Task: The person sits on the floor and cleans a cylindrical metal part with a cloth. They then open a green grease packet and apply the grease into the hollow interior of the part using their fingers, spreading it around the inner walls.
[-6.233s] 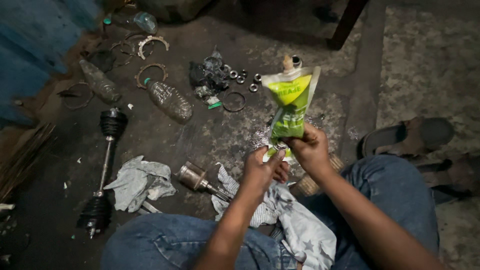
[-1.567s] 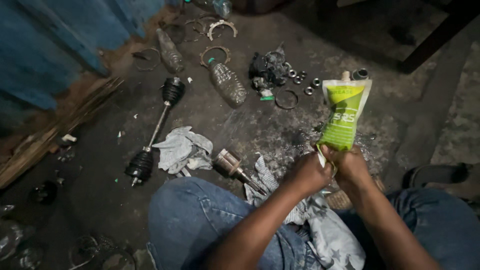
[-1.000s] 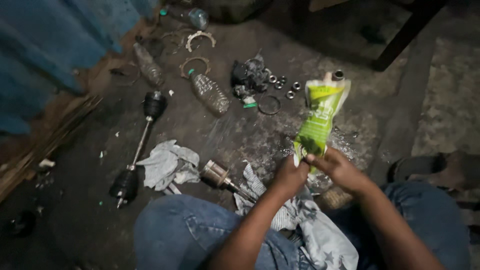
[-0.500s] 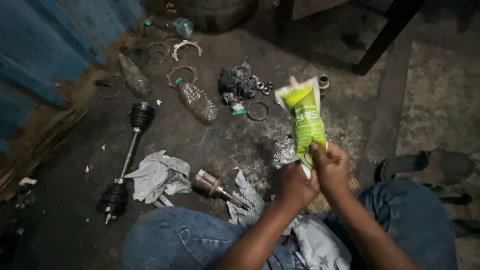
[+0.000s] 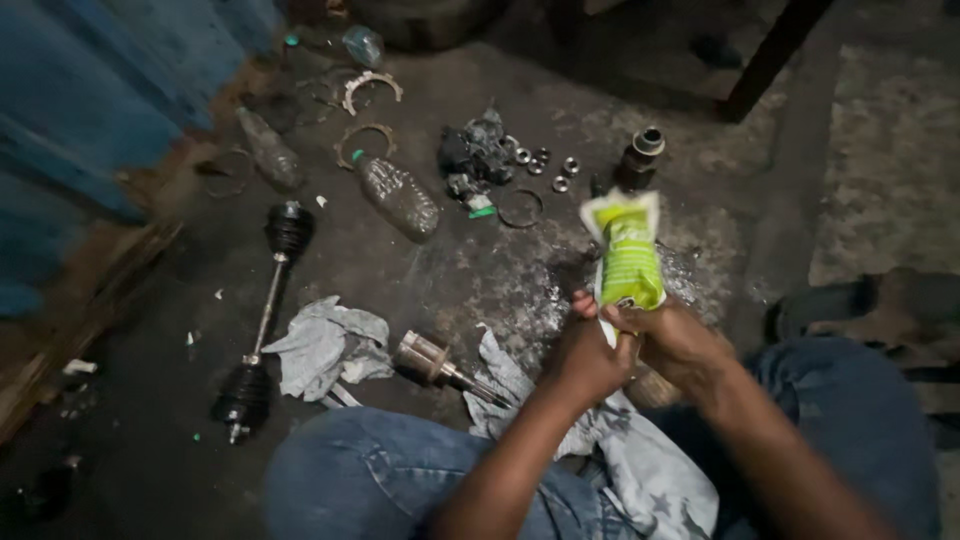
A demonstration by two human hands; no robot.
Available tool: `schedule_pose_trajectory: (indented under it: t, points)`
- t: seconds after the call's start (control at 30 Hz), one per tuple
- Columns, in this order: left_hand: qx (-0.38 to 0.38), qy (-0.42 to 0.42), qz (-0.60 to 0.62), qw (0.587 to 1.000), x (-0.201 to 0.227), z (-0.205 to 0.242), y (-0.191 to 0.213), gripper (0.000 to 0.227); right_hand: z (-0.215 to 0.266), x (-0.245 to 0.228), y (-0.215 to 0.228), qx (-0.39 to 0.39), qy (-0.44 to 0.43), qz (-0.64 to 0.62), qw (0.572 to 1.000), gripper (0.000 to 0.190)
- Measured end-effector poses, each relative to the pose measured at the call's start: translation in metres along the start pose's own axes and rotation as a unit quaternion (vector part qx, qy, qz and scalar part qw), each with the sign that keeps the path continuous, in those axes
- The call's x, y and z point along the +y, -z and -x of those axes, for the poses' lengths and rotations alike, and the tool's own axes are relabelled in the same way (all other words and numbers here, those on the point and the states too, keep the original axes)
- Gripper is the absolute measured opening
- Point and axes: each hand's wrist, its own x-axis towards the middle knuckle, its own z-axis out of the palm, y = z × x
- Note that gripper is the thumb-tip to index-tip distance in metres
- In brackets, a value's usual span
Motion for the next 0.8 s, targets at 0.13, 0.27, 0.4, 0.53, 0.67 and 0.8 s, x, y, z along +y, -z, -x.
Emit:
schedule_pose_trajectory:
  t: [0.13, 0.27, 0.4, 0.53, 0.67, 0.8]
  points:
    - [-0.068, 0.074, -0.024, 0.995, 0.006, 0.000, -0.016, 0.025, 0.006, 0.009, 0.007, 0.119, 0.120, -0.020, 0.985, 0.035]
    - [-0.068, 0.081, -0.055, 0.993, -0.005, 0.000, -0.036, 0.023, 0.007, 0.009, 0.007, 0.142, 0.172, -0.029, 0.974, 0.047]
    - [-0.078, 0.063, -0.061, 0.993, -0.015, 0.007, -0.034, 0.023, 0.003, 0.017, 0.016, 0.164, 0.231, 0.153, 0.947, 0.032]
    - [-0.026, 0.016, -0.076, 0.997, -0.013, 0.009, -0.027, 0.023, 0.002, 0.031, 0.026, 0.170, 0.282, 0.266, 0.906, 0.018]
    - [-0.085, 0.101, -0.021, 0.991, 0.000, 0.002, -0.010, 0.024, -0.004, 0.019, 0.023, 0.126, 0.299, 0.267, 0.907, 0.023]
    - [-0.120, 0.209, 0.253, 0.937, -0.006, 0.001, 0.019, 0.024, 0.001, -0.010, 0.000, -0.017, 0.239, 0.235, 0.942, 0.036]
